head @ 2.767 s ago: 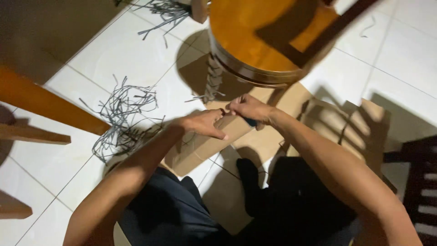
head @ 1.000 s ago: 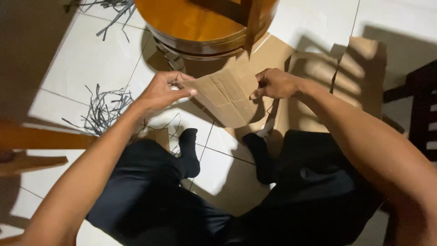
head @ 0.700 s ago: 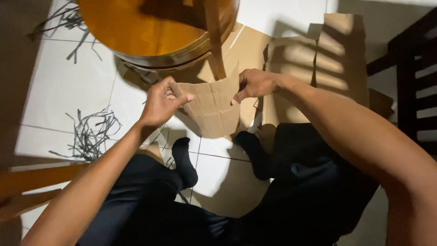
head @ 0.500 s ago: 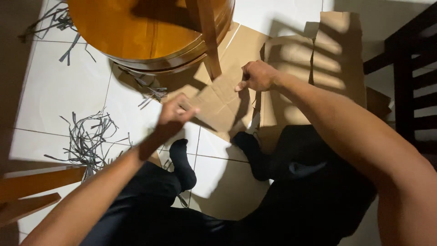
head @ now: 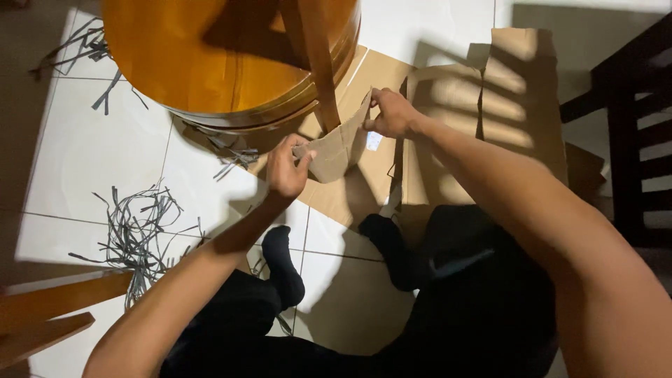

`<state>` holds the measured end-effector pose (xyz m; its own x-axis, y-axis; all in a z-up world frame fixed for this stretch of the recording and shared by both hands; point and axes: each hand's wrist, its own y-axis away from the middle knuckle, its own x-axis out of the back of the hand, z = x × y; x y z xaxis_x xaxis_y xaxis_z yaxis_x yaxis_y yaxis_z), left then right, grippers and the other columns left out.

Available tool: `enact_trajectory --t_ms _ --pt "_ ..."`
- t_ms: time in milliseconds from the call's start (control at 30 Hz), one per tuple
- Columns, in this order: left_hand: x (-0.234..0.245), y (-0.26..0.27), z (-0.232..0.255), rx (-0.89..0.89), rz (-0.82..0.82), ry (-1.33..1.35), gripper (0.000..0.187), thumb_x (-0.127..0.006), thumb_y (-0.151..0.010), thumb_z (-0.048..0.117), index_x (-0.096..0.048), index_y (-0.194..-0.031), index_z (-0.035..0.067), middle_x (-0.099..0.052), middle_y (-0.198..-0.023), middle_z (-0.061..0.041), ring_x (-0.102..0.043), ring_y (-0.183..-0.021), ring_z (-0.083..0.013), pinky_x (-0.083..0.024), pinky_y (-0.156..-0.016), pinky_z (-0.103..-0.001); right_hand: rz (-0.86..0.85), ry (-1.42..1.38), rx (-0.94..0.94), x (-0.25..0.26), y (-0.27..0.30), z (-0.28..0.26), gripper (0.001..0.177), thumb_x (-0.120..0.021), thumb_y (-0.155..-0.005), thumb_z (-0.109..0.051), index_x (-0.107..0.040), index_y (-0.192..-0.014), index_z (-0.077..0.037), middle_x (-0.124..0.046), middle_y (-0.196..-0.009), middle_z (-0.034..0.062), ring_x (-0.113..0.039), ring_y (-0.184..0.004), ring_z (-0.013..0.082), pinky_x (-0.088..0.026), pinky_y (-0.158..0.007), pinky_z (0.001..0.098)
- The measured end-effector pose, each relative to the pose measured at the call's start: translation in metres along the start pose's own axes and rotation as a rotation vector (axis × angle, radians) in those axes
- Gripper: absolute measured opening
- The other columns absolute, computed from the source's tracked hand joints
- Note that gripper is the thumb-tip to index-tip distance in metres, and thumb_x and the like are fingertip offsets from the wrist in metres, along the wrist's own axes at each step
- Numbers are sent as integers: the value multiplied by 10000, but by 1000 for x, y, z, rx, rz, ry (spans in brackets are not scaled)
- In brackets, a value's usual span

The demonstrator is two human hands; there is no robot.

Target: Wrapping a wooden furniture leg with cardboard and securing it with wire ties

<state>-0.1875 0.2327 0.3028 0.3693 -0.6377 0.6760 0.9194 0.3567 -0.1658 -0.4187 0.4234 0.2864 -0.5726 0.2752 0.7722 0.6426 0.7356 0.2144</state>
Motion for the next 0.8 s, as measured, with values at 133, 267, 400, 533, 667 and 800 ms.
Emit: enact_trajectory --t_ms 133,267,400,533,667,800 --pt "-24 -9 -44 256 37 -70 233 -791 -914 253 -660 -1093 183 -735 -1026 -45 -739 -960 -255 -592 -828 -416 46 -32 -3 4 0 -22 475 -830 -830 -265 -567 -1142 -22 -638 -1137 236 -642 -1132 480 -531 -968 576" --pt "-30 -30 -75 422 217 -177 402 -881 -809 357 -646 -949 62 -693 -840 -190 -728 -890 -397 -569 -811 -511 82 -105 -50 -3 0 -42 533 -792 -910 -241 -484 -1291 -29 -618 -1220 239 -635 -1185 449 -524 -1004 555" --pt "-30 -41 -38 429 305 -6 257 -840 -830 268 -677 -885 77 -732 -724 -110 -761 -806 -302 -573 -767 -425 94 -171 -6 -23 -6 -42 649 -790 -890 -205 -407 -1380 -17 -624 -1301 291 -659 -1145 474 -529 -1003 589" --pt "-95 -44 -90 282 604 -136 330 -887 -775 148 -649 -927 -24 -651 -825 -256 -637 -910 -485 -498 -873 -541 49 -206 -2 -21 -4 -52 705 -774 -882 -155 -344 -1421 -5 -592 -1342 304 -726 -1065 388 -569 -985 549" --pt "-94 -45 -138 52 664 -219 413 -867 -792 84 -669 -1122 -67 -678 -1021 -298 -632 -1016 -491 -512 -930 -540 56 -295 20 -15 1 -63 722 -791 -874 -165 -367 -1441 -26 -572 -1380 292 -713 -1089 406 -596 -956 513" --pt "-102 -49 -142 64 617 -73 499 -794 -811 14 -618 -1270 -69 -679 -1166 -307 -634 -1118 -493 -516 -984 -556 58 -269 49 -14 3 -66 718 -796 -869 -134 -374 -1439 -23 -568 -1367 301 -702 -1098 429 -599 -949 520"
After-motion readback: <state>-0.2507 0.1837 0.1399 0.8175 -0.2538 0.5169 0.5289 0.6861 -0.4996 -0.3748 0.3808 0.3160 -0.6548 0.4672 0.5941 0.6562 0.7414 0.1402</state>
